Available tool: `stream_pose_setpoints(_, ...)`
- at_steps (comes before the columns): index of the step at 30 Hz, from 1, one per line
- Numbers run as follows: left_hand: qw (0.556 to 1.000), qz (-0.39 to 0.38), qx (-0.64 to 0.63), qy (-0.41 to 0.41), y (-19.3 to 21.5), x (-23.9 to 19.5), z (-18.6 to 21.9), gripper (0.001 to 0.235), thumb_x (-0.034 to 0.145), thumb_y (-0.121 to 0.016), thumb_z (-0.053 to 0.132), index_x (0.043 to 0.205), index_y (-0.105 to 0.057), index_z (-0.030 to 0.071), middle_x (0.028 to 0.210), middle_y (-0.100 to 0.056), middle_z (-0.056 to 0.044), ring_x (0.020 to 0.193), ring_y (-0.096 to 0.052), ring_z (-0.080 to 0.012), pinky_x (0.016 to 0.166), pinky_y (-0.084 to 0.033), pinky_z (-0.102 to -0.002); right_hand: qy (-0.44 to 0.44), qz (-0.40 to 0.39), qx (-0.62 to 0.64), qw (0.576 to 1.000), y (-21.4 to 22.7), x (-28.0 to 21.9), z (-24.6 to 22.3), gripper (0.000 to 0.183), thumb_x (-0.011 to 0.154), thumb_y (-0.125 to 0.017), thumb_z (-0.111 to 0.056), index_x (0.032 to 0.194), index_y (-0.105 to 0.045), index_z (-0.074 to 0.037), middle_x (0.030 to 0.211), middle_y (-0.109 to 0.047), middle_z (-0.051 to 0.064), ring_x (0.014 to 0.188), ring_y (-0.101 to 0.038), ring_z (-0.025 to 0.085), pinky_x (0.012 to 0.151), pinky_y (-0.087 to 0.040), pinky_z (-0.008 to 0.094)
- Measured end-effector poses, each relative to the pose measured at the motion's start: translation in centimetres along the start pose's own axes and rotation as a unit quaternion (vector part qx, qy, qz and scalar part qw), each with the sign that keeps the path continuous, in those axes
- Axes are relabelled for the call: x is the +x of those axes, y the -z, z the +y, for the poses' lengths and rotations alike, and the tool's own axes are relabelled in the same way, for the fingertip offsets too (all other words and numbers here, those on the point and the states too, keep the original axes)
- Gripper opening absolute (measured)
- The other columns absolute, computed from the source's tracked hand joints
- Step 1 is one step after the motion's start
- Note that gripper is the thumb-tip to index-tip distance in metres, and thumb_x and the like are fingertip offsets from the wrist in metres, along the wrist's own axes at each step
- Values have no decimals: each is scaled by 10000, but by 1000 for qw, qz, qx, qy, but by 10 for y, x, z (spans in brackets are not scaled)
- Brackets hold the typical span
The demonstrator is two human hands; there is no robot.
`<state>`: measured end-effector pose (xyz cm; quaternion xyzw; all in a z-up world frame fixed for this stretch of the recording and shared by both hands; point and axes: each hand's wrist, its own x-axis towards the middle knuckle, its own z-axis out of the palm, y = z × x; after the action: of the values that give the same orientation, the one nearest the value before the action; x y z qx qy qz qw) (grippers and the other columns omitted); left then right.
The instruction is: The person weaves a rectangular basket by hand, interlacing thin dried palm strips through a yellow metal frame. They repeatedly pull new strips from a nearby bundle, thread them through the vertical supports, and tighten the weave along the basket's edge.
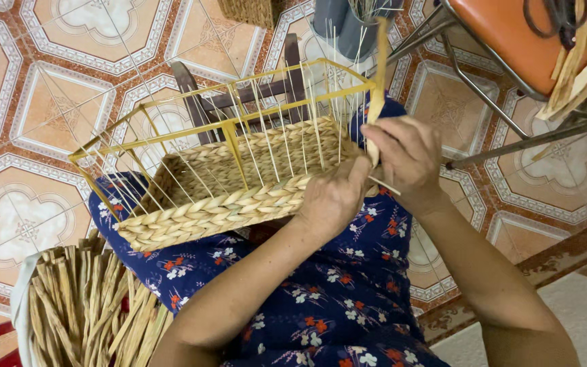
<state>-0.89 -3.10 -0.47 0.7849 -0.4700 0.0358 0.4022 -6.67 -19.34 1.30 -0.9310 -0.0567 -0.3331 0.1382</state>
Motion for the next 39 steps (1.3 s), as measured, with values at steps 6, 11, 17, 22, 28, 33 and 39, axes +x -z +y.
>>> stream_pose_setpoints(6,996,-41,-6,74,1,12,5,122,993,-599,96,977,-512,12,731,-651,-184,524,-661,-324,458,-520,-449,-167,-64,259,949,-7,-16,3,229,1120,-530,-76,1288,-685,-90,1328,-630,70,1182,-649,176,985,-563,282)
stream_pose_setpoints(11,972,-136,-27,190,-2,35,0,153,953,-591,85,1049,-581,-33,741,-706,-220,621,-728,-351,542,-573,-453,-401,-80,479,777,-13,-15,21,308,1057,-512,-54,1352,-603,-45,1259,-708,15,983,-641,63,766,-527,207)
stream_pose_setpoints(17,953,-247,16,175,-8,55,-6,233,857,-606,27,1078,-677,46,808,-724,-228,764,-738,-376,689,-596,-491,-442,-172,513,716,-40,-11,57,374,1008,-566,-58,1380,-609,-55,1166,-712,-9,692,-492,-5,578,-394,151)
stream_pose_setpoints(22,953,-239,-7,186,-7,45,-14,153,937,-599,19,1040,-712,29,769,-722,-204,648,-731,-315,551,-590,-423,-507,-51,594,622,-49,-34,82,133,1054,-632,-96,1150,-656,-6,853,-657,14,563,-447,17,485,-346,176)
stream_pose_setpoints(28,944,-109,-223,217,7,22,-14,225,1037,-557,149,1138,-706,14,735,-732,-142,567,-726,-158,468,-589,-296,-515,-41,613,598,-24,-81,76,133,973,-658,-152,1071,-658,-62,731,-585,-48,516,-413,29,441,-312,183)
stream_pose_setpoints(33,942,-24,-207,261,23,17,-6,257,1033,-535,158,1192,-655,-4,812,-762,-107,519,-708,-150,461,-558,-277,-557,-101,474,675,-43,-99,95,155,1020,-672,-210,1034,-704,-59,632,-458,-45,482,-347,50,450,-275,215)
stream_pose_setpoints(39,989,-15,-117,89,20,16,4,225,1008,-520,-22,1215,-604,8,990,-718,-185,655,-719,-214,546,-600,-277,-620,329,608,371,-47,-115,129,266,1071,-551,-298,1008,-660,-64,866,-702,81,687,-579,131,669,-486,266)
